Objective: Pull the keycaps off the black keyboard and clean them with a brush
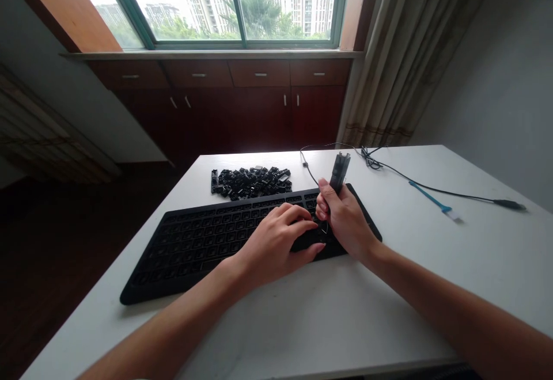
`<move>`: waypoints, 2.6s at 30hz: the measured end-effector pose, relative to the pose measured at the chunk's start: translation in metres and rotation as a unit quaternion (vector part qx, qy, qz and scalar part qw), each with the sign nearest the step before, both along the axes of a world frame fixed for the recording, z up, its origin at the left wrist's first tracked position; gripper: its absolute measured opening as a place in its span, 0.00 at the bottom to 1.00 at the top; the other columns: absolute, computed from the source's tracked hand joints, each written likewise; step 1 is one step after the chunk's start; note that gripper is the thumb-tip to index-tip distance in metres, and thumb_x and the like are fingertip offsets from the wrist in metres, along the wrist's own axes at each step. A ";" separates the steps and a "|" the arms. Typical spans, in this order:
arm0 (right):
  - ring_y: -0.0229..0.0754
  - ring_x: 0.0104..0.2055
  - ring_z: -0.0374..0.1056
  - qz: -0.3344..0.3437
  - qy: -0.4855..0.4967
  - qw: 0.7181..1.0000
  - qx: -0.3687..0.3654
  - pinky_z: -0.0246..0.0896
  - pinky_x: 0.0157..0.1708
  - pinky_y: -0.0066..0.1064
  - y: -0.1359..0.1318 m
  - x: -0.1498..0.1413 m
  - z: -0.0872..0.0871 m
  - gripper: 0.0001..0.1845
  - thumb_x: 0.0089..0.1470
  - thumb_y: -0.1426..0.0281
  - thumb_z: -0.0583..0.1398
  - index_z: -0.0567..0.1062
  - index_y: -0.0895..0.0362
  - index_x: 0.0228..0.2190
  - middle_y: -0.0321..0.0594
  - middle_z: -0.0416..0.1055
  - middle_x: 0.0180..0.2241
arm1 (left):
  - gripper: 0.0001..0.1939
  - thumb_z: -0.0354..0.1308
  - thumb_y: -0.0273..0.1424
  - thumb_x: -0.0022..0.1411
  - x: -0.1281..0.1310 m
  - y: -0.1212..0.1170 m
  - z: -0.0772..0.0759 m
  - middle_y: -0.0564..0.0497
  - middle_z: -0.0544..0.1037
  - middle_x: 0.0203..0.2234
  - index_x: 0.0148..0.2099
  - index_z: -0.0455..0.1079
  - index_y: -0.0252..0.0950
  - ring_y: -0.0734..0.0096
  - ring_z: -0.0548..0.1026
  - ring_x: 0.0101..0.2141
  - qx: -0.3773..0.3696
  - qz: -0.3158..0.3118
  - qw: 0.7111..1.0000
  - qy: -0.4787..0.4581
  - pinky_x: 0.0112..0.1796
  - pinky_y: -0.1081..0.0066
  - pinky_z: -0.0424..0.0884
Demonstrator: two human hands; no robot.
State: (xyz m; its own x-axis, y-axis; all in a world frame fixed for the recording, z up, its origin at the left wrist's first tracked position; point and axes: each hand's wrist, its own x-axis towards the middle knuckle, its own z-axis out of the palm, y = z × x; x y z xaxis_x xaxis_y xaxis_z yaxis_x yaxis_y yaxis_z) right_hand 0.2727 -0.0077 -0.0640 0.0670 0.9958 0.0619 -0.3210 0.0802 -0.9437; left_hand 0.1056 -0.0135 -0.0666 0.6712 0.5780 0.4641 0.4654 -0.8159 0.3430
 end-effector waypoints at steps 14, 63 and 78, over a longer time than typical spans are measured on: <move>0.33 0.24 0.55 0.182 0.009 0.983 0.027 0.52 0.26 0.29 -0.005 0.007 0.006 0.19 0.61 0.57 0.63 0.65 0.55 0.28 0.30 0.60 0.22 | 0.13 0.67 0.41 0.61 0.003 -0.001 -0.001 0.50 0.79 0.41 0.42 0.73 0.40 0.60 0.75 0.43 -0.024 0.043 0.999 -0.013 0.49 0.56 0.72; 0.32 0.16 0.48 -0.100 -0.023 0.993 0.060 0.47 0.18 0.31 0.001 0.002 0.001 0.32 0.58 0.46 0.61 0.57 0.53 0.17 0.28 0.50 0.14 | 0.43 0.69 0.48 0.56 0.025 -0.016 -0.002 0.37 0.71 0.56 0.65 0.58 0.33 0.49 0.71 0.55 -0.192 0.049 0.973 -0.117 0.56 0.50 0.72; 0.32 0.18 0.47 -0.086 -0.009 0.995 0.046 0.45 0.17 0.30 0.002 0.014 0.001 0.30 0.57 0.49 0.64 0.58 0.53 0.18 0.28 0.52 0.16 | 0.08 0.62 0.37 0.67 0.008 -0.001 0.008 0.51 0.81 0.37 0.44 0.76 0.39 0.65 0.77 0.38 -0.092 0.042 0.995 -0.023 0.43 0.63 0.74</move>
State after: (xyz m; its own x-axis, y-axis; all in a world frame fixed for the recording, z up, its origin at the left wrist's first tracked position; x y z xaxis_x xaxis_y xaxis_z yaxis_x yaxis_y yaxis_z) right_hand 0.2864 -0.0056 -0.0630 0.2346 0.9596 0.1557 -0.2772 0.2195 -0.9354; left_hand 0.1134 -0.0149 -0.0591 0.5969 0.7094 0.3748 0.5099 -0.6961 0.5054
